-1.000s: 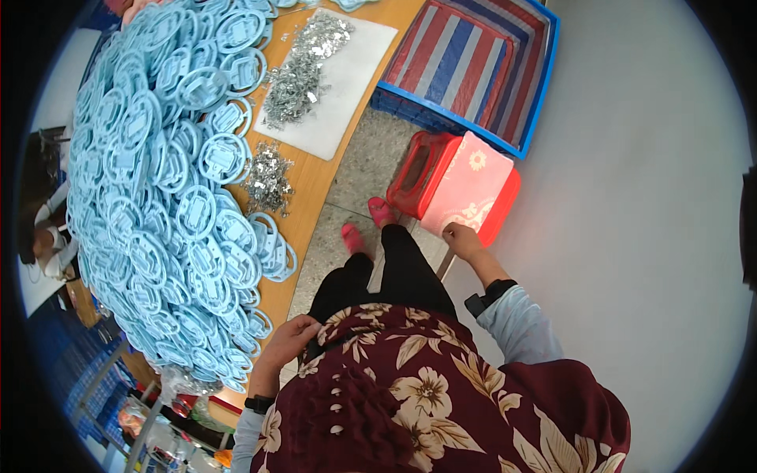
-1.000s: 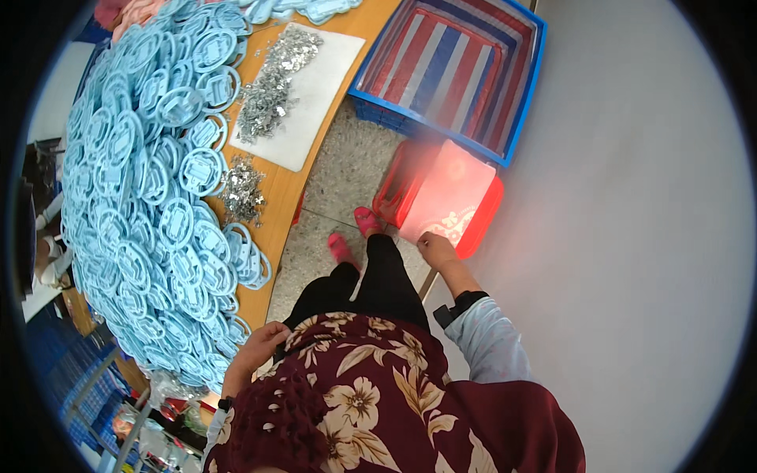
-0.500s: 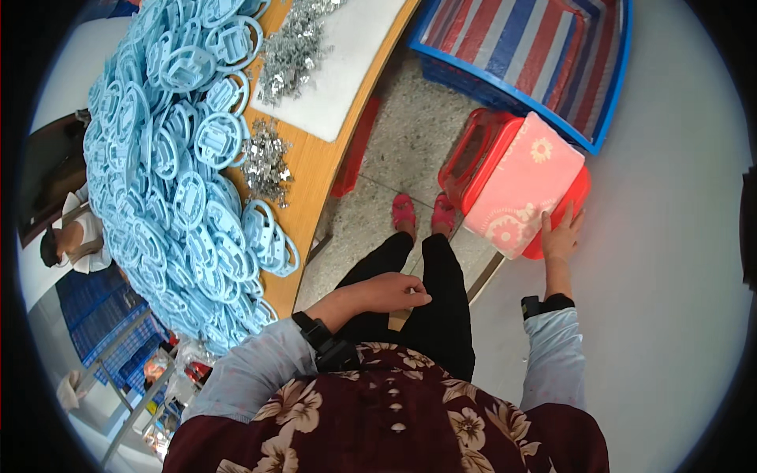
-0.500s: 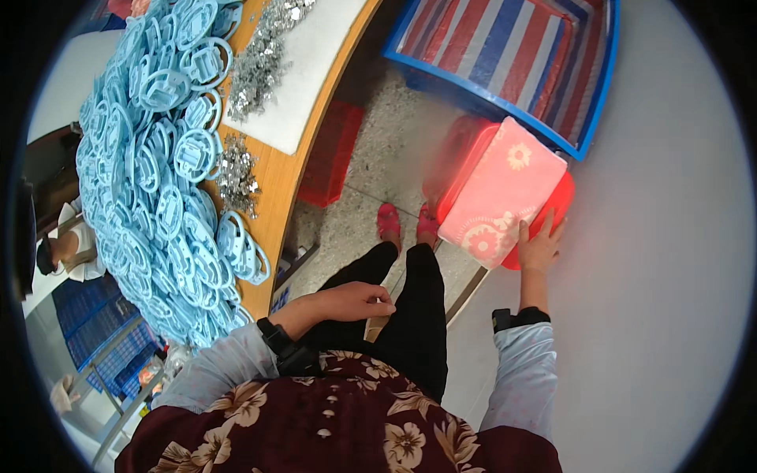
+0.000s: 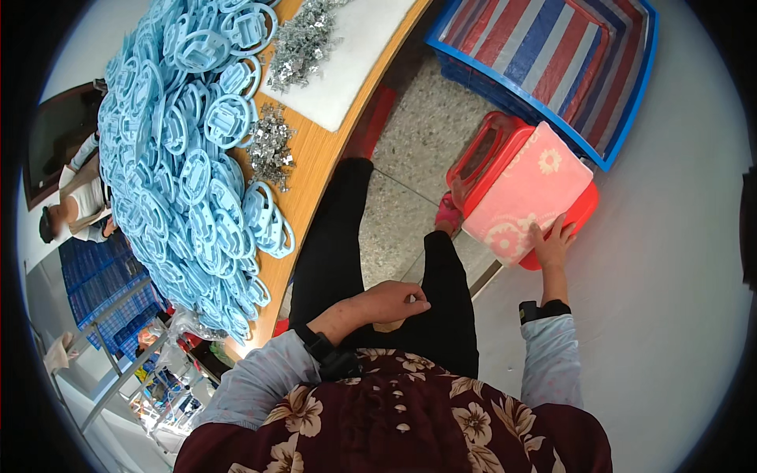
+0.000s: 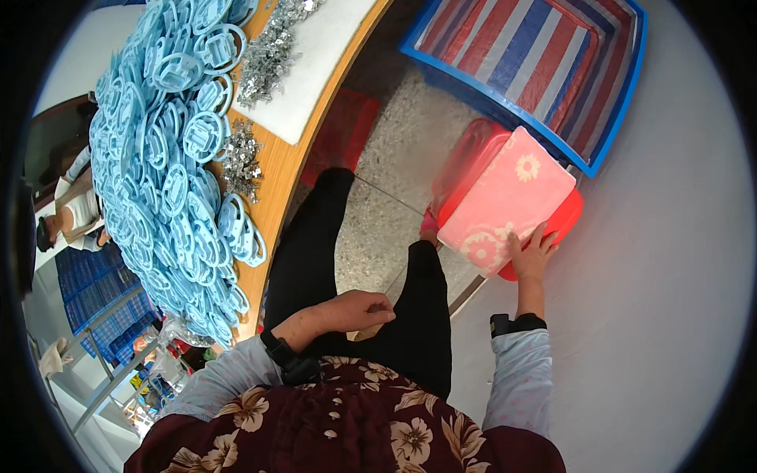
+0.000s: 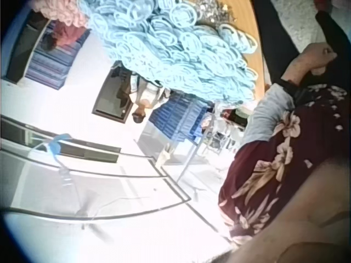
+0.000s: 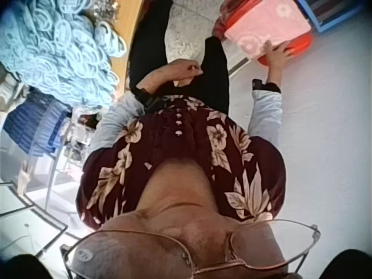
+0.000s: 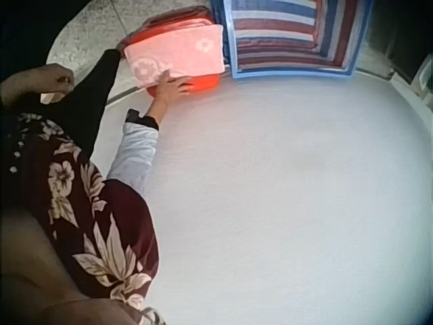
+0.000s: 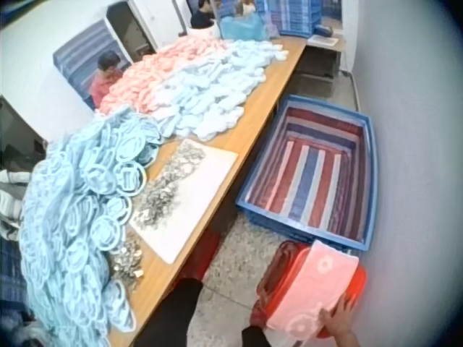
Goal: Assembling small metal pins into blue plastic circular frames at a manufacturing workbench.
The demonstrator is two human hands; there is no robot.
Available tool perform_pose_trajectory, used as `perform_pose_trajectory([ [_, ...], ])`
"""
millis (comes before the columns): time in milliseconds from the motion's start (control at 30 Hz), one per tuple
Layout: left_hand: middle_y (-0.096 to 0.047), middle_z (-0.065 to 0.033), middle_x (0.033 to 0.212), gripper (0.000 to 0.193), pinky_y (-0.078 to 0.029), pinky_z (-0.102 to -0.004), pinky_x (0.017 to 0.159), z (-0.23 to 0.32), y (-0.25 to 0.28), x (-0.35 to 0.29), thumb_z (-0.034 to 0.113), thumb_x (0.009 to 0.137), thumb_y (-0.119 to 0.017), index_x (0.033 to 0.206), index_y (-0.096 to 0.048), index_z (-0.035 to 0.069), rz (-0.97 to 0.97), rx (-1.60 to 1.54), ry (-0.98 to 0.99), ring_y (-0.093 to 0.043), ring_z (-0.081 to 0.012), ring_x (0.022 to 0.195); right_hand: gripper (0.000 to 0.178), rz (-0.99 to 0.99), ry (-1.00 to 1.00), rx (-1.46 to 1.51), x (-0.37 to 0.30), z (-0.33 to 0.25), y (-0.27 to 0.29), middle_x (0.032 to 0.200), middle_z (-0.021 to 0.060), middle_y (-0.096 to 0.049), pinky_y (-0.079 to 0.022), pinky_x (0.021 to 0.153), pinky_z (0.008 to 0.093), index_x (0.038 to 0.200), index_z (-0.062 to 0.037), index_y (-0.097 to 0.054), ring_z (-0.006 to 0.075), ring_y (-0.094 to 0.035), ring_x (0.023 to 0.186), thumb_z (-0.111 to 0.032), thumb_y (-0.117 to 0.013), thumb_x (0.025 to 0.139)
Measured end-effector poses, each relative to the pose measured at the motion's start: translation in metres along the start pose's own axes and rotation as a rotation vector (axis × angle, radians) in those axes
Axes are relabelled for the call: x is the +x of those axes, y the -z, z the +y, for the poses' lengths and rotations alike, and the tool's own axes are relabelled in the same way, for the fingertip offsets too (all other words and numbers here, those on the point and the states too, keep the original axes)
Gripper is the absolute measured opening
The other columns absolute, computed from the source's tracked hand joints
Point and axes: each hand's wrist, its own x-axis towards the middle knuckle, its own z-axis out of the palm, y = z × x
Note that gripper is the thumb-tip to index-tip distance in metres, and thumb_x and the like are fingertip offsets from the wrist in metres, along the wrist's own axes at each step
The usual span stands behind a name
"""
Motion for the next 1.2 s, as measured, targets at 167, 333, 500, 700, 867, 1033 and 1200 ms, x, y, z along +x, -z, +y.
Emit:
perform_pose_trajectory([
  [167, -0.072, -0.0120, 0.097, 0.037, -0.052, -0.0346, 0.083, 0.008, 0.001, -0.006, 0.040, 0.096, -0.062, 0.112, -0.066, 0.007, 0.049, 0.081, 0.022, -0.069, -0.0258, 0.092, 0.101, 0.003, 0.015, -0.008, 0.000, 0.001, -0.007, 0.162, 0.0305, -0.003, -0.018, 0.120, 0.0535, 0.160, -0.0150, -0.008, 0.0566, -0.006, 0.146, -0.068, -0.055, 0.088],
  [333, -0.072, -0.0121, 0.096, 0.037, -0.053, -0.0353, 0.081, 0.001, -0.001, -0.014, 0.039, 0.096, -0.062, 0.114, -0.065, 0.007, 0.067, 0.064, -0.015, -0.070, -0.0263, 0.091, 0.102, 0.049, 0.016, -0.035, 0.000, 0.005, -0.015, 0.162, 0.0307, -0.003, -0.018, 0.120, 0.0534, 0.160, -0.0147, -0.008, 0.0572, -0.006, 0.146, -0.067, -0.056, 0.087],
  [500, -0.072, -0.0117, 0.095, 0.036, -0.053, -0.0350, 0.081, 0.008, 0.002, -0.016, 0.039, 0.096, -0.063, 0.114, -0.065, 0.007, 0.086, 0.022, -0.015, -0.070, -0.0250, 0.090, 0.099, 0.095, -0.043, -0.044, -0.001, -0.002, -0.011, 0.163, 0.0267, -0.006, -0.017, 0.119, 0.0585, 0.160, -0.0153, -0.012, 0.0499, -0.011, 0.148, -0.064, -0.059, 0.087],
  [700, -0.071, -0.0102, 0.092, 0.038, -0.053, -0.0343, 0.076, -0.014, -0.003, -0.012, 0.041, 0.094, -0.065, 0.114, -0.066, 0.009, 0.113, -0.011, -0.064, -0.069, -0.0227, 0.086, 0.079, 0.340, 0.181, -0.041, -0.007, -0.067, 0.034, 0.162, 0.0175, -0.020, -0.018, 0.115, 0.0674, 0.157, -0.0183, -0.026, 0.0344, -0.019, 0.150, -0.051, -0.058, 0.093],
  [867, -0.071, -0.0095, 0.091, 0.037, -0.052, -0.0329, 0.074, -0.057, -0.010, -0.010, 0.041, 0.094, -0.065, 0.113, -0.067, 0.010, 0.131, -0.023, -0.052, -0.067, -0.0206, 0.082, 0.082, 0.325, 0.202, -0.042, 0.052, -0.128, 0.072, 0.161, 0.0142, -0.023, -0.020, 0.112, 0.0704, 0.156, -0.0190, -0.029, 0.0324, -0.019, 0.150, -0.051, -0.065, 0.089],
  [1033, -0.070, -0.0063, 0.092, 0.035, -0.052, -0.0315, 0.080, -0.094, -0.009, -0.022, 0.038, 0.096, -0.064, 0.115, -0.067, 0.009, 0.050, -0.118, 0.066, -0.067, -0.0174, 0.087, 0.094, 0.102, 0.088, -0.052, 0.088, -0.160, 0.082, 0.158, 0.0109, -0.030, -0.025, 0.109, 0.0732, 0.153, -0.0190, -0.032, 0.0320, -0.021, 0.149, -0.062, -0.071, 0.079],
  [1200, -0.070, -0.0069, 0.094, 0.037, -0.051, -0.0307, 0.082, -0.120, -0.003, -0.032, 0.038, 0.096, -0.064, 0.119, -0.065, 0.009, 0.046, -0.185, 0.093, -0.066, -0.0163, 0.088, 0.096, 0.079, 0.107, -0.108, 0.106, -0.147, 0.068, 0.158, 0.0122, -0.029, -0.025, 0.108, 0.0741, 0.154, -0.0240, -0.031, 0.0355, -0.022, 0.147, -0.063, -0.073, 0.077],
])
